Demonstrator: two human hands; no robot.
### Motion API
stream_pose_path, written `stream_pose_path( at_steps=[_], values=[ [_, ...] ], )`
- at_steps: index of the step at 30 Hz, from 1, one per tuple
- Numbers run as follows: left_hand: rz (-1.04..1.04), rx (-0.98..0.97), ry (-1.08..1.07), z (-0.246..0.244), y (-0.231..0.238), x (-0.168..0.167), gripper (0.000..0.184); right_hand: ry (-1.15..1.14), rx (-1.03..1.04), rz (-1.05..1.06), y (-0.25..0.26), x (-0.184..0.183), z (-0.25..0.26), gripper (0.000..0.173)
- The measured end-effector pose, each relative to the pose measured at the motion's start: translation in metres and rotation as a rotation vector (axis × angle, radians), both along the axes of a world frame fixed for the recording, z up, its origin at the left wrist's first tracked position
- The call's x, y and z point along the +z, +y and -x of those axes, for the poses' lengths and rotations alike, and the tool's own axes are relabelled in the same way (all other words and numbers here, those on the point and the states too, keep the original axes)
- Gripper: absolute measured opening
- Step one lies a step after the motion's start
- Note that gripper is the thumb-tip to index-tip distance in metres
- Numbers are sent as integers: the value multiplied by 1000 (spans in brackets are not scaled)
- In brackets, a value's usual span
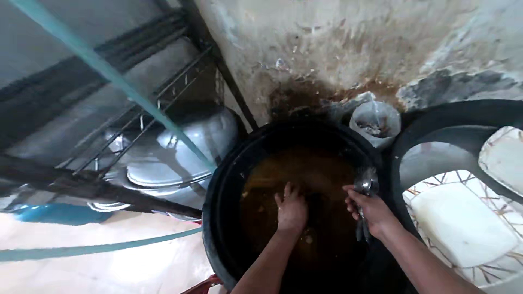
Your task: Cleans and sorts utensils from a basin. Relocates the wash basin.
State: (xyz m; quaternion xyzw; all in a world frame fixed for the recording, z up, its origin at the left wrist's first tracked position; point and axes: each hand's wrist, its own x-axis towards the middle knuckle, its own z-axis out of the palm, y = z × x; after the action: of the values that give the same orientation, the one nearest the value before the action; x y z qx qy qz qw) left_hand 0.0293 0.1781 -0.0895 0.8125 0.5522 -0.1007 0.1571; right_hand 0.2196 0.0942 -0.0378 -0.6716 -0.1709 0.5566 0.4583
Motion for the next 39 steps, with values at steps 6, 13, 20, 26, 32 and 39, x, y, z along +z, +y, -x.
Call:
stream_pose_path(
  at_steps=[6,13,20,26,32,39],
  values=[
    [559,502,-729,-9,4,58,33,200,55,-16,2,-1,2,26],
    [831,265,-725,-35,-31,75,33,167,-44,4,-1,4,5,24],
    [979,211,-741,0,-39,64,30,348,-3,-139,-7,2,5,26],
    [656,-106,-433,-23,-28,34,48,210,-61,-363,-17,9,4,29],
    [414,41,168,-27,-33,10,41,30,4,-488,-13,31,-22,29],
    [663,-206,234,-41,-67,29,50,269,116,-326,-16,38,-39,24]
  ],
)
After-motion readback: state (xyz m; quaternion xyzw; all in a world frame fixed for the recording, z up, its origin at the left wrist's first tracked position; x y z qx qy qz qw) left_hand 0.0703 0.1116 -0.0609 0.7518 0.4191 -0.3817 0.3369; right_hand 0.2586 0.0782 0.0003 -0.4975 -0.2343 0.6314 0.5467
